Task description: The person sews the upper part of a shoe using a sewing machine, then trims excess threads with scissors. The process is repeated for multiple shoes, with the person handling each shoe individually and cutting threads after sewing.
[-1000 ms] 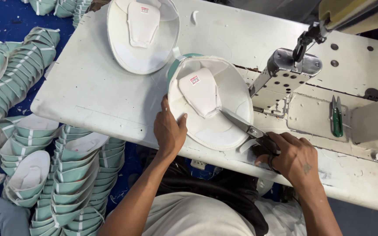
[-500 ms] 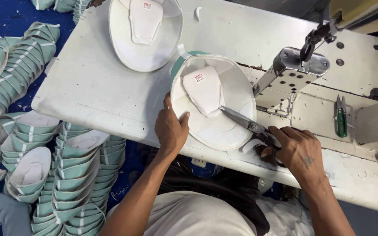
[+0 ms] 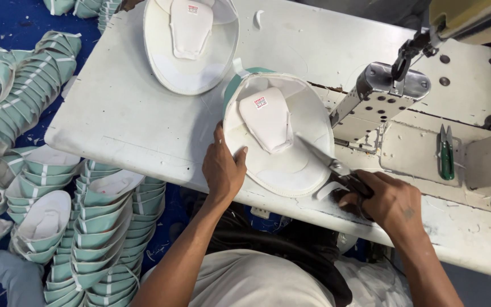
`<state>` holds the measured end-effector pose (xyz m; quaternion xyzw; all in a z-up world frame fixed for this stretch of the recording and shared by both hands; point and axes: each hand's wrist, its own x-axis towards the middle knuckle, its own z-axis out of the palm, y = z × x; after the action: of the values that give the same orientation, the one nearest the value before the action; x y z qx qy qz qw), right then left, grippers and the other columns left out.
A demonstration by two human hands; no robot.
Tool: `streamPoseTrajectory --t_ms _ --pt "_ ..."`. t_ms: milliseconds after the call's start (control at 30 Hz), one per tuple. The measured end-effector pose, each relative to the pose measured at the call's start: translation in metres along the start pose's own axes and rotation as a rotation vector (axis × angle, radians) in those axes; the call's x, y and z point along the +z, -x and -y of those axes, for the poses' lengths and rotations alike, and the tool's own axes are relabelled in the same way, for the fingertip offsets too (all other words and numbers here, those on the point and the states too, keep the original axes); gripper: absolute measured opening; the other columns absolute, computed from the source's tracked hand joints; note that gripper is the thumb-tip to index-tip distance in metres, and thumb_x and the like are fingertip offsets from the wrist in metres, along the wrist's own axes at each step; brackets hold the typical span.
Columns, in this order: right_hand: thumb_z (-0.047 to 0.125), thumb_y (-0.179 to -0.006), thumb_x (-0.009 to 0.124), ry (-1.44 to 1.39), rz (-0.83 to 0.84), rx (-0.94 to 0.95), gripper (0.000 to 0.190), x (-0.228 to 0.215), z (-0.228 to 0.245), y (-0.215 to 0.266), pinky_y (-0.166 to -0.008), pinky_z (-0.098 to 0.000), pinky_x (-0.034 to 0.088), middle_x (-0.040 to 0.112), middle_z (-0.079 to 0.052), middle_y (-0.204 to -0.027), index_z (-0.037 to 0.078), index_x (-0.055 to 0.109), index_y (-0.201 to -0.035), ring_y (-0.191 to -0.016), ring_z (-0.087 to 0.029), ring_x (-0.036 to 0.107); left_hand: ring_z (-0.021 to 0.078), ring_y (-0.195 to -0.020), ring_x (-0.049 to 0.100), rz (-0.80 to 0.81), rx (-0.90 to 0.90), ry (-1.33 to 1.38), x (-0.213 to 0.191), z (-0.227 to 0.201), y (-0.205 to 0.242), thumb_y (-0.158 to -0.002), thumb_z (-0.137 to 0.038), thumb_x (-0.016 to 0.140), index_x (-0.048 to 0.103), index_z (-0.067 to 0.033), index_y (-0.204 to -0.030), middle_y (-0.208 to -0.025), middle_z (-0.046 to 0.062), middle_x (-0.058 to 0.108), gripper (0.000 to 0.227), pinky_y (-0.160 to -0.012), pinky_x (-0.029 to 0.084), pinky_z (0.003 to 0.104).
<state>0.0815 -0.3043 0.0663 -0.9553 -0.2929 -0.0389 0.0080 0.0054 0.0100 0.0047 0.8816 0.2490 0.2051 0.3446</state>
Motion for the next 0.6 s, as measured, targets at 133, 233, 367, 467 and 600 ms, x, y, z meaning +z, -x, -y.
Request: streamPoseTrajectory --t_ms 133,233,367,467,600 --pt "0.064 -0.055 0.080 -0.083 -0.368 -0.093 0.075 0.011 -0.008 0.010 -0.071 -0.0395 0.058 0.075 -0.010 -0.102 0.014 0.077 -0.112 -0.090 -0.031 0.074 0.0370 -0.097 0.067 -0.008 0.003 0.000 0.001 0.001 0.002 -0.083 -0.015 0.081 0.030 -0.0023 -0.152 -0.114 0.023 0.068 0.086 -0.080 0.054 0.050" --pt "0.065 -0.051 0.083 -0.083 -0.237 -0.036 0.080 0.001 0.002 0.008 -0.065 -0.0411 0.057 0.076 -0.009 -0.090 0.011 0.078 -0.110 -0.072 -0.031 0.072 0.0372 -0.097 0.067 -0.001 -0.001 -0.002 -0.001 -0.004 0.001 -0.084 -0.014 0.080 0.030 -0.0030 -0.152 -0.116 0.022 0.068 0.085 -0.081 0.054 0.050" --pt "0.058 -0.064 0.083 -0.071 -0.025 0.032 0.062 0.012 0.002 0.007 -0.062 -0.0421 0.057 0.079 -0.005 -0.091 0.018 0.079 -0.111 -0.069 -0.030 0.073 0.0351 -0.099 0.069 -0.018 -0.022 0.037 0.004 0.010 -0.002 -0.087 -0.011 0.075 0.031 -0.0040 -0.153 -0.120 0.021 0.068 0.080 -0.084 0.054 0.049" --pt "0.054 -0.069 0.083 -0.154 -0.105 0.084 0.056 0.022 0.000 0.015 -0.064 -0.0426 0.057 0.077 -0.010 -0.087 0.015 0.078 -0.109 -0.074 -0.033 0.073 0.0340 -0.108 0.069 -0.158 0.090 0.200 0.003 0.026 -0.010 -0.091 0.000 0.066 0.040 -0.0040 -0.153 -0.128 0.022 0.068 0.068 -0.088 0.056 0.046" --pt "0.053 -0.058 0.090 -0.393 -0.261 0.230 0.069 0.039 -0.002 0.033 -0.068 -0.0415 0.054 0.073 -0.015 -0.082 0.006 0.074 -0.106 -0.075 -0.035 0.071 0.0313 -0.102 0.070 -0.245 0.133 0.389 -0.026 0.003 -0.030 -0.096 0.005 0.058 0.052 -0.0051 -0.148 -0.132 0.021 0.069 0.053 -0.083 0.057 0.042"
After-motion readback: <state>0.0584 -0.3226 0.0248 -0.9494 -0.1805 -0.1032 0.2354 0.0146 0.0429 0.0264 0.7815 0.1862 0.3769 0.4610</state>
